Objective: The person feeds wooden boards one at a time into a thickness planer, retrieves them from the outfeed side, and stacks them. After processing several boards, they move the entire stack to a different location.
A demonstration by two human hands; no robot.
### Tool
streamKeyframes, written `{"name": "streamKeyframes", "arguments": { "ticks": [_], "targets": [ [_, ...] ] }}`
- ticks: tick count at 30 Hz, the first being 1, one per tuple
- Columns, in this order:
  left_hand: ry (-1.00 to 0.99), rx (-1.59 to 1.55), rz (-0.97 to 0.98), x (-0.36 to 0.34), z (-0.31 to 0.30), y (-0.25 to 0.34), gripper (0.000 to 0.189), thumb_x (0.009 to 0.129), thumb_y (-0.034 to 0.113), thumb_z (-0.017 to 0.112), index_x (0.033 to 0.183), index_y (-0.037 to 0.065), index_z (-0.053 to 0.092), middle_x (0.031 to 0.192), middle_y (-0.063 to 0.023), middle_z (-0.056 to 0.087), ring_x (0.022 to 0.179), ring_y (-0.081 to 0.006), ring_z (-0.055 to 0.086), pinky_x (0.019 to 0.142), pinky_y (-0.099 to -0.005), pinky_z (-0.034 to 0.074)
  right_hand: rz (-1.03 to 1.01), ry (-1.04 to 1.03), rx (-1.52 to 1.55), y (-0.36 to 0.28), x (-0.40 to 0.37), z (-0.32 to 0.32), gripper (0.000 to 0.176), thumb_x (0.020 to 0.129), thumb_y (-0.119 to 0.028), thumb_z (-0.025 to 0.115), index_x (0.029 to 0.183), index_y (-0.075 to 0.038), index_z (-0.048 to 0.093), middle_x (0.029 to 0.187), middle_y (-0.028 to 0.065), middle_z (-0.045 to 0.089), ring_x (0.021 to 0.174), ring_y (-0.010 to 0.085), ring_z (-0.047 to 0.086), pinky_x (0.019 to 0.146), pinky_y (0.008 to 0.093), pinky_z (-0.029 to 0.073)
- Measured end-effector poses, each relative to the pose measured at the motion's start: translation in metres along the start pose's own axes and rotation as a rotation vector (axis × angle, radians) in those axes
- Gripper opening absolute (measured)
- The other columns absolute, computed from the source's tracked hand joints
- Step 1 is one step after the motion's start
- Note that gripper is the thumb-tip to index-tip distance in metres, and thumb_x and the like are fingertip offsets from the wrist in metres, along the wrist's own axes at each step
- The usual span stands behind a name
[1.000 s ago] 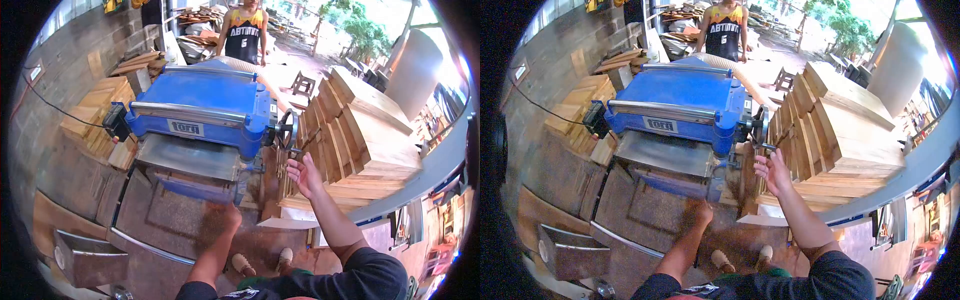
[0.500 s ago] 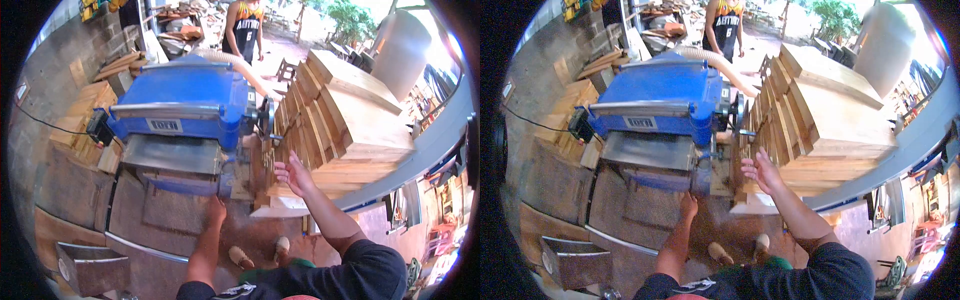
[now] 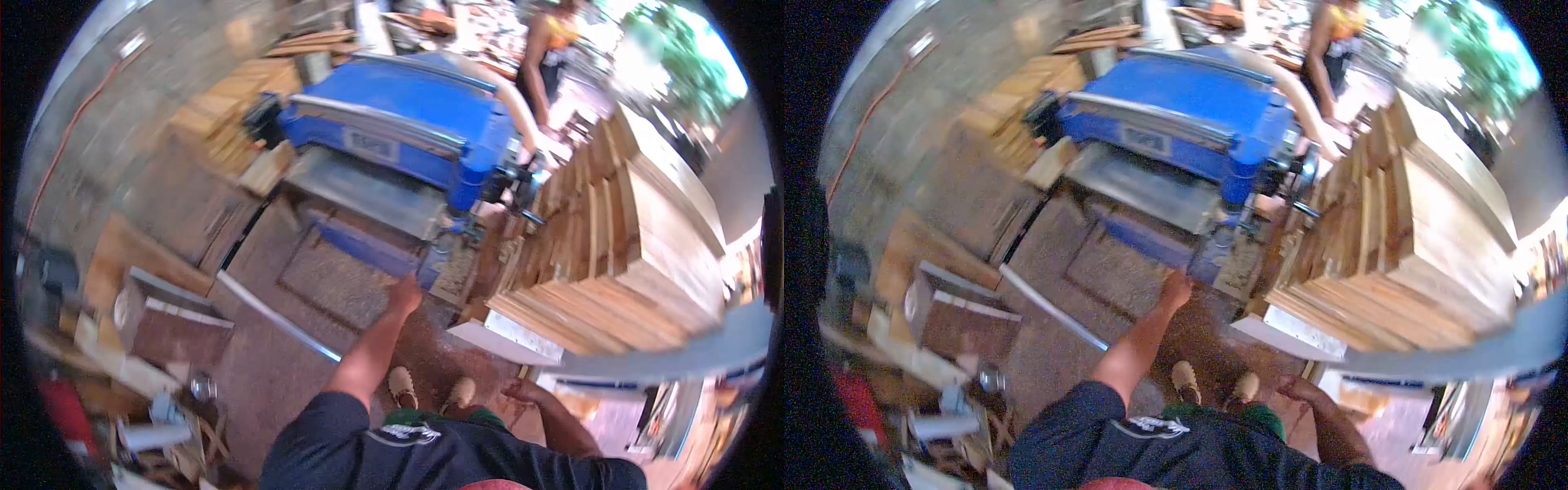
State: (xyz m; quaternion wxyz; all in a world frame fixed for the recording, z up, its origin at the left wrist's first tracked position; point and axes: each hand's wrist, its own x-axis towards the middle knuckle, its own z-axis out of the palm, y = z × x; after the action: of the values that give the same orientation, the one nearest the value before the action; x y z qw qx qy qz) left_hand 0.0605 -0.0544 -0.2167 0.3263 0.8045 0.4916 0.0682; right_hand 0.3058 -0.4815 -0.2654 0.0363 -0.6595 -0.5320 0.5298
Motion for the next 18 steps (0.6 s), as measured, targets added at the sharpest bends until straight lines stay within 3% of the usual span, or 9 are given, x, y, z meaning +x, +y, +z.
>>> {"name": "streamKeyframes", "arguments": {
  "ticks": [1,2,3,7,9,11,13,15,18],
  "targets": [
    [-0.033,-0.059,-0.059,-0.003,-0.009,0.006,0.043,0.086,0.019,0.051,0.127,0.007,0.045,0.114,-0.0231,0.058,0.105,-0.0424,0.055,0.087,-0.0487,0.045,-0.036,-0.043,-0.034,-0.02,-0.002,-0.007,0.033,0.087,-0.033,0.065,0.1,-0.003,0.064,0.082,0.0029,0.062,0.078,0.0166,0.057,0.075,0.0358,0.048],
    [0.002,-0.059,-0.111,-0.005,-0.011,0.005,0.043,0.086,0.019,0.051,0.127,0.007,0.045,0.114,-0.0231,0.058,0.105,-0.0424,0.055,0.087,-0.0487,0.045,0.053,0.111,0.27,-0.027,-0.003,-0.012,0.034,0.087,-0.033,0.064,0.103,-0.003,0.063,0.081,0.003,0.061,0.075,0.0161,0.056,0.071,0.0344,0.048],
    [0.041,-0.146,-0.04,-0.01,-0.007,-0.001,0.046,0.086,0.02,0.052,0.129,0.007,0.043,0.115,-0.0236,0.058,0.105,-0.0425,0.056,0.085,-0.0489,0.045,0.16,0.257,0.576,-0.03,-0.004,-0.012,0.035,0.087,-0.033,0.064,0.106,-0.003,0.062,0.081,0.003,0.06,0.072,0.0157,0.056,0.068,0.033,0.048],
    [0.205,-0.271,0.097,-0.045,0.046,-0.055,0.058,0.084,0.021,0.058,0.136,0.007,0.037,0.12,-0.0222,0.056,0.107,-0.0413,0.056,0.088,-0.0468,0.046,0.135,0.167,0.616,-0.032,0.034,-0.05,0.038,0.087,-0.031,0.064,0.113,-0.004,0.058,0.081,0.0027,0.06,0.07,0.013,0.055,0.065,0.0283,0.047],
    [0.216,-0.209,0.11,-0.109,-0.002,-0.027,0.061,0.084,0.023,0.061,0.138,0.008,0.036,0.121,-0.0214,0.056,0.108,-0.0402,0.056,0.091,-0.0456,0.045,0.082,0.082,0.446,-0.034,0.059,-0.072,0.043,0.088,-0.03,0.063,0.12,-0.003,0.053,0.082,0.0031,0.061,0.071,0.0125,0.056,0.064,0.0265,0.047],
    [0.14,-0.191,0.162,-0.143,-0.026,-0.034,0.064,0.084,0.025,0.064,0.139,0.008,0.037,0.121,-0.0201,0.056,0.11,-0.0365,0.056,0.094,-0.0418,0.045,0.044,0.184,0.345,-0.068,0.076,-0.089,0.042,0.09,-0.027,0.06,0.123,-0.003,0.051,0.089,0.0041,0.062,0.072,0.0128,0.057,0.064,0.0261,0.047],
    [0.071,-0.231,0.185,-0.148,-0.043,-0.063,0.063,0.084,0.026,0.065,0.138,0.008,0.038,0.12,-0.0196,0.057,0.11,-0.034,0.057,0.095,-0.0393,0.045,-0.019,0.21,0.666,-0.135,0.071,-0.114,0.039,0.092,-0.024,0.058,0.125,-0.003,0.05,0.096,0.0052,0.063,0.076,0.0136,0.06,0.067,0.0275,0.048],
    [-0.157,-0.585,-0.041,-0.152,-0.079,-0.08,0.059,0.085,0.023,0.064,0.137,0.008,0.04,0.119,-0.0209,0.057,0.108,-0.0277,0.059,0.091,-0.0368,0.047,0.042,0.204,0.631,-0.175,0.084,-0.125,0.04,0.093,-0.025,0.057,0.127,-0.006,0.048,0.1,0.004,0.062,0.083,0.0137,0.061,0.07,0.0276,0.049],
    [-0.042,-0.426,0.052,-0.126,-0.161,-0.112,0.057,0.088,0.019,0.062,0.138,0.008,0.038,0.119,-0.0197,0.057,0.103,-0.0244,0.061,0.089,-0.0348,0.048,-0.026,0.257,0.57,-0.207,0.12,-0.123,0.047,0.092,-0.031,0.058,0.13,-0.006,0.047,0.1,0.0034,0.062,0.084,0.0136,0.06,0.071,0.0281,0.049]
  ]
}}
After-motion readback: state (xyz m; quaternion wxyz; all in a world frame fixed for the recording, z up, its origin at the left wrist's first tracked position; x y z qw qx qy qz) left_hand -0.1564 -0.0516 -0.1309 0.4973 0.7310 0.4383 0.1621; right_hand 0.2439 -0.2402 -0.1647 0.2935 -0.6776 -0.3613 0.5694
